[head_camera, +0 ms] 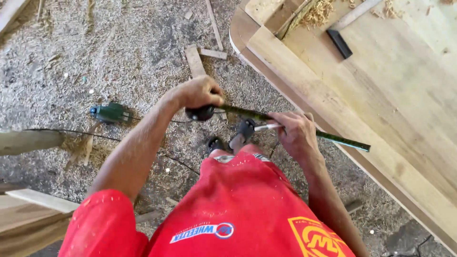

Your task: Measuring and hammering a wooden furniture piece.

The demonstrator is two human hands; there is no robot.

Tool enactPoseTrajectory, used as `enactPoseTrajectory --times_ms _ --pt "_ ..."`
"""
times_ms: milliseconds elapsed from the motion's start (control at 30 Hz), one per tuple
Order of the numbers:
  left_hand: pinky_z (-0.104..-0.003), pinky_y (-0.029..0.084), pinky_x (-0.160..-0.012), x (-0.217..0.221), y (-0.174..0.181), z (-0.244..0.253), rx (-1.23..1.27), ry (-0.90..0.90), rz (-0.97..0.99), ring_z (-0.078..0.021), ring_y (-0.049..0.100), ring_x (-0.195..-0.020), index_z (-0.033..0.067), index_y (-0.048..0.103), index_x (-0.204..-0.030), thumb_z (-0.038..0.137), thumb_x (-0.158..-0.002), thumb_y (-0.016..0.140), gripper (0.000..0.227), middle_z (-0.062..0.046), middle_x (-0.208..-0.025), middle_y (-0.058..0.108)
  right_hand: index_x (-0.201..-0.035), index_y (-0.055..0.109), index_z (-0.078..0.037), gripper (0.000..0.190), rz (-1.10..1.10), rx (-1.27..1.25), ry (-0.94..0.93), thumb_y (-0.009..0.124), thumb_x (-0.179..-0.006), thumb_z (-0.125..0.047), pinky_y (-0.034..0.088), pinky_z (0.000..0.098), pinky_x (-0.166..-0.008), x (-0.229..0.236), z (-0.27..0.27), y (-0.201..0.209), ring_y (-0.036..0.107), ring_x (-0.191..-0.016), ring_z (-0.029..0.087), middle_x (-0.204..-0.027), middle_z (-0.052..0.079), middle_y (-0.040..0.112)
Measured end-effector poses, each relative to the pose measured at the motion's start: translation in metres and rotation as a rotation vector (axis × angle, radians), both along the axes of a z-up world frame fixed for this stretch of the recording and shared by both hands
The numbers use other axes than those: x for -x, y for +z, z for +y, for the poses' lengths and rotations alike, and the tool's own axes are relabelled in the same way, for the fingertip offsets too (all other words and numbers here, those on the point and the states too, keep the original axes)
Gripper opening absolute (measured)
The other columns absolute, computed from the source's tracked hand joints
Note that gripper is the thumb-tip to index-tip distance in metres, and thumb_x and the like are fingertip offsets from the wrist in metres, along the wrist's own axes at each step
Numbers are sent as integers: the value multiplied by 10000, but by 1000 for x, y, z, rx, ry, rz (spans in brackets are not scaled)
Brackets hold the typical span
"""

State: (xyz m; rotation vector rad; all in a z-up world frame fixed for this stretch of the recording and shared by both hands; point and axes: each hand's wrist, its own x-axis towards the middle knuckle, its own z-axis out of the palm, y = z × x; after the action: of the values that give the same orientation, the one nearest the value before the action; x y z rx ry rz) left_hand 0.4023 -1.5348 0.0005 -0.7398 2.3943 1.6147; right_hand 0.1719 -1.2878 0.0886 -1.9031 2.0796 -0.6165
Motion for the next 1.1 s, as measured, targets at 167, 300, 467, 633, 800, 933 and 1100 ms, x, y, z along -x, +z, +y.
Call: enactPoseTrajectory --times_ms 167,300,467,633,800,933,1100 --pt "-357 563 -682 52 -3 -70 45 -101 -63 -166 691 -711 111 826 -964 297 -810 736 257 -43 -812 776 -1033 804 -178 119 6 -62 -109 779 -918 -163 484 440 -862 24 -59 -31 673 -853 244 -871 42 754" --pt "-353 559 -686 88 -4 -117 80 -166 -20 -146 698 -718 103 815 -948 299 -818 746 245 -49 -784 770 -989 805 -162 124 68 -25 -123 754 -878 -144 475 445 -849 48 -95 -41 653 -869 295 -863 64 750" --pt "-326 568 -692 132 -19 -187 71 -219 -12 -134 705 -713 105 801 -962 299 -804 753 255 -38 -799 768 -974 785 -116 84 49 -33 -287 765 -926 -182 470 464 -853 69 -142 -69 654 -872 309 -883 87 756" --pt "-341 550 -697 177 -46 -254 103 -352 -67 -152 681 -722 94 816 -966 285 -800 773 256 -58 -804 764 -970 795 -131 95 71 7 -498 805 -897 -191 476 470 -920 67 -187 -103 640 -959 326 -948 96 743" --pt "-333 556 -723 200 -80 -287 8 -437 -3 -140 689 -735 101 811 -961 285 -787 788 255 -37 -816 765 -964 827 -167 110 152 -16 -708 823 -861 -205 462 469 -922 47 -222 -105 622 -954 317 -916 92 724" --pt "-339 563 -726 209 -94 -296 -37 -463 -23 -151 699 -736 91 806 -946 273 -772 791 252 -58 -808 765 -984 827 -147 190 115 -101 -847 869 -852 -277 459 480 -927 35 -234 -105 596 -975 342 -940 119 713" --pt "-339 569 -727 217 -97 -306 -63 -534 17 -157 698 -733 82 815 -923 263 -767 793 240 -65 -813 770 -1015 817 -110 260 127 -104 -907 887 -863 -309 454 496 -925 33 -237 -119 593 -1032 363 -992 141 710"
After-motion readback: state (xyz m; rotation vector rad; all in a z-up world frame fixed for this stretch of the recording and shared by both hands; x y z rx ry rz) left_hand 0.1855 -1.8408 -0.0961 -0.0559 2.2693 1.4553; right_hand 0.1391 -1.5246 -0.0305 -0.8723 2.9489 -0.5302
